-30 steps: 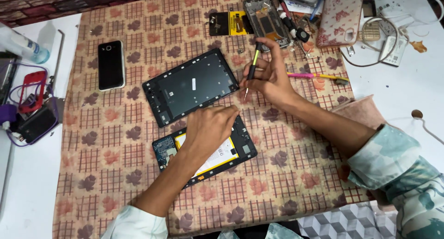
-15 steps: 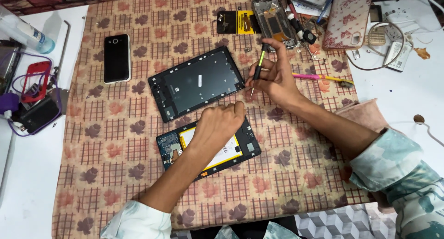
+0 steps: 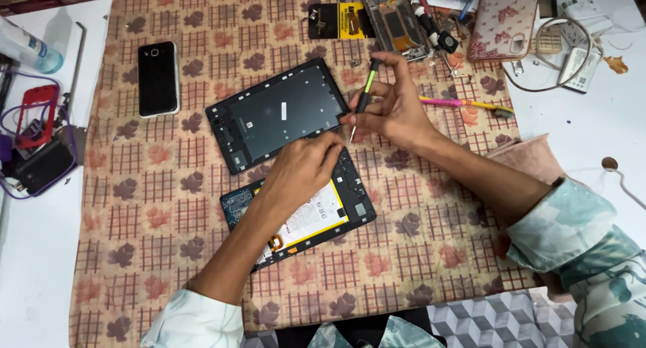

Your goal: The person disassembles a tablet by removing screws and prying off the back cover. They disconnect the battery and remove the motherboard, then use a soldering iron to work on the motherboard's components.

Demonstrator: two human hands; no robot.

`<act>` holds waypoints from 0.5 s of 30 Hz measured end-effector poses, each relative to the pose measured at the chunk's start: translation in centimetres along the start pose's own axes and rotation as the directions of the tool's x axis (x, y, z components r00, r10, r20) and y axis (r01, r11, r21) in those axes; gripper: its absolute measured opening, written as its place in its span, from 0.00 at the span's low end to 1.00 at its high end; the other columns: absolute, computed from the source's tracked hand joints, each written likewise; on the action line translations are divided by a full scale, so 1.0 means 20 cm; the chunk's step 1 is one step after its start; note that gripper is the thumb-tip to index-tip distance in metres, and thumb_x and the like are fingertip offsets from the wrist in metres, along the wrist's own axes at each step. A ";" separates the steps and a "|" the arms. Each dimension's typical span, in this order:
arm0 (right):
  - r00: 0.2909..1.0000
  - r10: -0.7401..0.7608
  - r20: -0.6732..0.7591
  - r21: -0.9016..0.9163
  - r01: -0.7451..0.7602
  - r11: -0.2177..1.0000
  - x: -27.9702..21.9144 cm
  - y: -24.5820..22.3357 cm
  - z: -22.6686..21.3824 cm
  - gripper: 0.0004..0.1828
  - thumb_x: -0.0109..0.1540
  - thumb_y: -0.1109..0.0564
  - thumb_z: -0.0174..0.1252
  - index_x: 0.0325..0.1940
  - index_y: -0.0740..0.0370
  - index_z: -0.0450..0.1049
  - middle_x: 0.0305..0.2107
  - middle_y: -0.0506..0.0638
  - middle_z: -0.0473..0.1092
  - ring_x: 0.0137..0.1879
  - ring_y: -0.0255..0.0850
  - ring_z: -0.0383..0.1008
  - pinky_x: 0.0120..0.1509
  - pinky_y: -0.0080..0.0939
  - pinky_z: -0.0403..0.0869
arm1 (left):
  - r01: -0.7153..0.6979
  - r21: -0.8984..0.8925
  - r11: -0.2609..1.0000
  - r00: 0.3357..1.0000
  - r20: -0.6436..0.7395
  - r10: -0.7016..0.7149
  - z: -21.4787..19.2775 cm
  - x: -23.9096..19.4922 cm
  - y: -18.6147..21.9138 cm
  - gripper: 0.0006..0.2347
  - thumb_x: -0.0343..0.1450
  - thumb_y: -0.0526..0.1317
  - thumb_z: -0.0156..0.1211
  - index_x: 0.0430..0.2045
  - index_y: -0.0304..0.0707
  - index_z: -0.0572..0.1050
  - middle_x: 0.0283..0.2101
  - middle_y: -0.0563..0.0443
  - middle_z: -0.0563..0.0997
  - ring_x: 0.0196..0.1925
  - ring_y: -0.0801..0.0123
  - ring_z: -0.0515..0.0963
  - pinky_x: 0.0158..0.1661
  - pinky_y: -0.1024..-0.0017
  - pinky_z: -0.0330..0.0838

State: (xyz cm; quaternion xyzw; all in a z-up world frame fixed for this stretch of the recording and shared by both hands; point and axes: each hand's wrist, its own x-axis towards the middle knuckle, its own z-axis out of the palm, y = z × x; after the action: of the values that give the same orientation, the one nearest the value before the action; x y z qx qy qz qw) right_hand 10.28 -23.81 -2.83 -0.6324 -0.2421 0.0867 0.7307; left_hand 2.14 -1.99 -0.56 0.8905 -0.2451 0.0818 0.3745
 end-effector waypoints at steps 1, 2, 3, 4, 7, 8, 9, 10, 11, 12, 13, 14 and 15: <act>1.000 0.010 0.006 -0.012 -0.010 1.000 0.00 0.00 0.00 0.47 0.60 0.81 0.56 0.72 0.56 0.39 0.43 0.63 0.71 0.47 0.56 0.84 0.46 0.53 0.86 | 0.001 -0.015 1.000 1.000 0.002 -0.001 0.00 0.00 0.00 0.06 0.72 0.35 0.59 0.38 0.32 0.79 0.26 0.39 0.83 0.23 0.57 0.83 0.29 0.61 0.77; 1.000 0.021 0.012 -0.025 -0.021 0.999 0.00 0.00 0.00 0.47 0.60 0.80 0.57 0.71 0.56 0.39 0.43 0.64 0.71 0.47 0.56 0.84 0.46 0.53 0.86 | 0.055 -0.025 0.998 0.998 0.033 -0.055 0.00 0.01 0.00 0.06 0.72 0.35 0.59 0.38 0.32 0.80 0.25 0.39 0.83 0.21 0.58 0.83 0.28 0.62 0.77; 0.999 0.033 0.019 -0.037 -0.032 0.999 0.00 0.00 0.00 0.46 0.60 0.80 0.58 0.71 0.57 0.39 0.43 0.64 0.72 0.47 0.55 0.84 0.45 0.53 0.86 | 0.111 -0.033 0.993 0.992 0.064 -0.109 0.00 0.01 0.00 0.07 0.72 0.35 0.58 0.38 0.32 0.80 0.25 0.39 0.83 0.20 0.59 0.83 0.27 0.63 0.76; 0.999 0.039 0.033 -0.028 -0.038 0.999 -0.01 0.00 0.01 0.47 0.59 0.79 0.59 0.71 0.57 0.39 0.43 0.64 0.71 0.47 0.55 0.84 0.46 0.53 0.87 | 0.166 -0.039 0.985 0.982 0.095 -0.162 0.00 0.01 0.01 0.07 0.71 0.35 0.58 0.38 0.32 0.80 0.24 0.39 0.83 0.19 0.60 0.82 0.26 0.63 0.76; 0.996 0.050 0.070 -0.021 -0.049 0.999 -0.01 0.00 0.01 0.48 0.59 0.79 0.61 0.71 0.58 0.39 0.44 0.64 0.71 0.48 0.54 0.83 0.48 0.52 0.89 | 0.197 -0.030 0.980 0.975 0.109 -0.193 -0.01 0.02 0.01 0.07 0.71 0.35 0.59 0.38 0.32 0.80 0.21 0.41 0.82 0.17 0.62 0.80 0.23 0.64 0.73; 0.996 0.050 0.079 -0.032 -0.048 0.998 -0.01 0.00 0.01 0.48 0.59 0.78 0.61 0.71 0.58 0.40 0.44 0.64 0.71 0.47 0.53 0.83 0.48 0.51 0.89 | 0.207 -0.024 0.978 0.973 0.110 -0.203 -0.01 0.02 0.02 0.07 0.71 0.35 0.59 0.38 0.32 0.80 0.19 0.42 0.81 0.16 0.63 0.80 0.23 0.64 0.73; 0.995 0.050 0.089 -0.043 -0.047 0.998 -0.01 0.00 0.01 0.48 0.59 0.78 0.61 0.72 0.58 0.40 0.44 0.64 0.71 0.47 0.53 0.83 0.48 0.51 0.89 | 0.217 -0.019 0.976 0.971 0.110 -0.213 -0.01 0.02 0.02 0.07 0.71 0.35 0.59 0.38 0.33 0.80 0.18 0.43 0.80 0.15 0.64 0.79 0.22 0.64 0.72; 0.995 0.047 0.093 -0.039 -0.043 0.998 -0.01 0.00 0.01 0.48 0.59 0.78 0.61 0.72 0.58 0.40 0.44 0.64 0.71 0.47 0.53 0.83 0.48 0.51 0.89 | 0.226 -0.014 0.974 0.969 0.110 -0.223 -0.01 0.02 0.02 0.07 0.70 0.35 0.59 0.38 0.34 0.81 0.16 0.44 0.79 0.14 0.64 0.78 0.22 0.64 0.71; 0.994 0.043 0.098 -0.035 -0.040 0.999 -0.01 0.00 0.01 0.48 0.59 0.78 0.61 0.72 0.58 0.39 0.44 0.65 0.71 0.47 0.53 0.83 0.48 0.51 0.89 | 0.220 -0.017 0.975 0.971 0.103 -0.217 -0.01 0.02 0.02 0.07 0.70 0.35 0.59 0.38 0.33 0.81 0.16 0.45 0.78 0.14 0.65 0.77 0.21 0.65 0.71; 0.994 0.039 0.103 -0.031 -0.036 0.999 -0.01 0.00 0.01 0.48 0.59 0.78 0.61 0.72 0.58 0.39 0.45 0.65 0.71 0.47 0.53 0.83 0.48 0.51 0.88 | 0.213 -0.020 0.977 0.973 0.096 -0.211 -0.01 0.02 0.03 0.07 0.70 0.35 0.59 0.38 0.33 0.81 0.15 0.46 0.77 0.14 0.66 0.77 0.21 0.66 0.70; 0.993 0.036 0.109 -0.027 -0.033 0.999 -0.01 0.00 0.00 0.48 0.59 0.78 0.61 0.72 0.58 0.39 0.45 0.65 0.71 0.47 0.53 0.83 0.48 0.51 0.88 | 0.207 -0.023 0.978 0.975 0.089 -0.205 -0.01 0.02 0.03 0.07 0.70 0.35 0.60 0.38 0.33 0.81 0.15 0.47 0.77 0.13 0.68 0.76 0.21 0.66 0.70; 0.993 0.032 0.116 -0.024 -0.030 0.999 -0.01 0.00 0.00 0.48 0.59 0.78 0.61 0.72 0.58 0.39 0.45 0.65 0.71 0.47 0.53 0.83 0.48 0.51 0.89 | 0.211 -0.022 0.977 0.974 0.092 -0.208 -0.01 0.02 0.03 0.07 0.70 0.35 0.60 0.37 0.33 0.81 0.14 0.48 0.76 0.13 0.68 0.75 0.20 0.66 0.69; 0.992 0.028 0.122 -0.021 -0.026 0.999 -0.01 0.00 0.00 0.48 0.60 0.78 0.60 0.72 0.58 0.39 0.45 0.65 0.71 0.47 0.53 0.83 0.48 0.52 0.89 | 0.214 -0.021 0.977 0.973 0.094 -0.211 -0.01 0.02 0.03 0.07 0.70 0.35 0.60 0.37 0.33 0.81 0.13 0.48 0.75 0.13 0.68 0.74 0.20 0.66 0.68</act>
State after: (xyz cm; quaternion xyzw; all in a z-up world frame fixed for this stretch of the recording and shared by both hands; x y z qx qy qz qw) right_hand 10.12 -23.84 -2.85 -0.6361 -0.2785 0.1328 0.7072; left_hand 2.23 -2.29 0.08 0.9084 -0.1665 -0.0034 0.3834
